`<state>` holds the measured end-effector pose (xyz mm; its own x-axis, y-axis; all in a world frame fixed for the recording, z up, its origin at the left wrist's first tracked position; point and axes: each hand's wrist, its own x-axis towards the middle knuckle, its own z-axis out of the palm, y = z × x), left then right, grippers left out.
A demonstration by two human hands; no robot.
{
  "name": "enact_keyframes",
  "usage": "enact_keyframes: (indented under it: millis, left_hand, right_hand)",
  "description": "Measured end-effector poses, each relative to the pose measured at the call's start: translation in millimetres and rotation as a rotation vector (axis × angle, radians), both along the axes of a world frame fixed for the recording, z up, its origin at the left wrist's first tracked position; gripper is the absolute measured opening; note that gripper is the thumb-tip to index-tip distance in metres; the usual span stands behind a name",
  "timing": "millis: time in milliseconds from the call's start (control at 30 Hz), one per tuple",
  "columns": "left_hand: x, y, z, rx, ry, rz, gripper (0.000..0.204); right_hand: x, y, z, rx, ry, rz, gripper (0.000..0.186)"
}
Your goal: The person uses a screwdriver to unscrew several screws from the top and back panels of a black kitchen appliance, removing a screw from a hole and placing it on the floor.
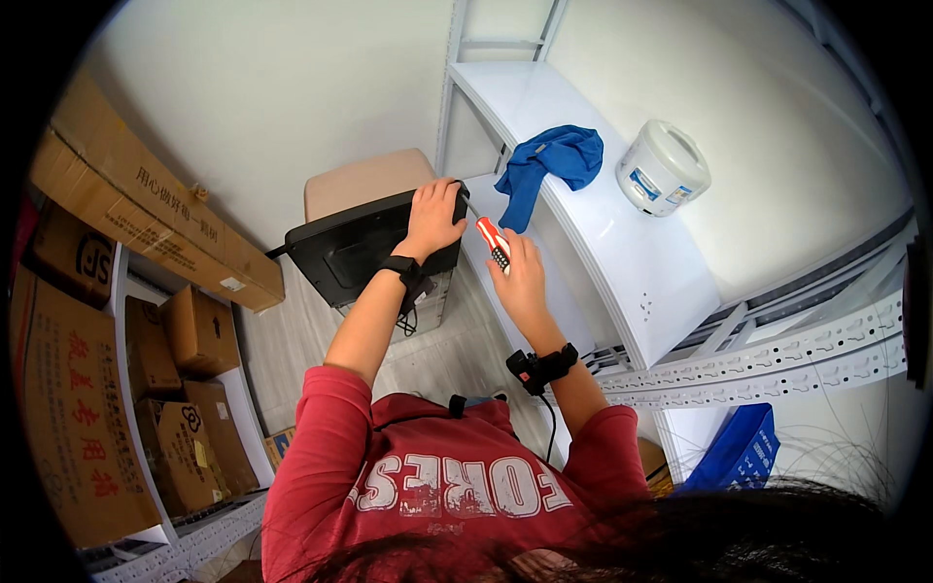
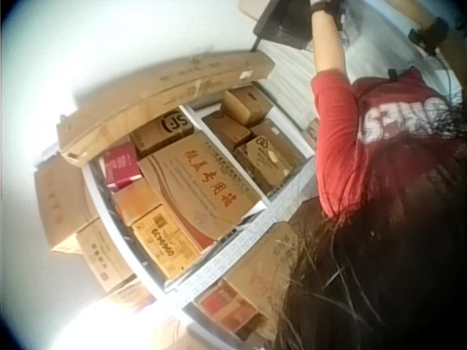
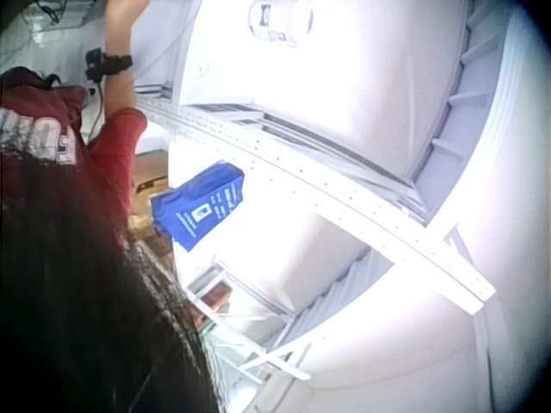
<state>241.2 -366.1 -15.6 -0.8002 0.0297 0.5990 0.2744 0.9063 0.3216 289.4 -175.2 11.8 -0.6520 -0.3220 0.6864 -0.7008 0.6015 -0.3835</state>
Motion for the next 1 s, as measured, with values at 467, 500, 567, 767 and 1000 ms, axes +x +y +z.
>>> enact_keyframes:
  millis: [467,500,567,767,1000]
  left_hand:
    - [1,1,-1,-0.021,-0.011,0.000,0.062]
    - [1,1,-1,-0.020,-0.012,-0.002,0.062]
    - [2,2,-1,-0.019,-0.011,0.003,0.062]
    - [3,1,-3,-0.021,0.003,-0.007,0.063]
    - [6,4,0,-0.014,0.020,-0.015,0.062]
  right_hand:
    - [3,4,1,-0.129,-0.386,-0.085,0.037]
    - [5,4,0,-0.155,-0.264,-0.078,0.037]
    - [4,9,-3,-0.102,-0.261,-0.057,0.038]
    - [-1,10,2,-0.065,-0.694,-0.049,0.040]
    - [2,12,-11,-0.022,-0.319,-0.063,0.041]
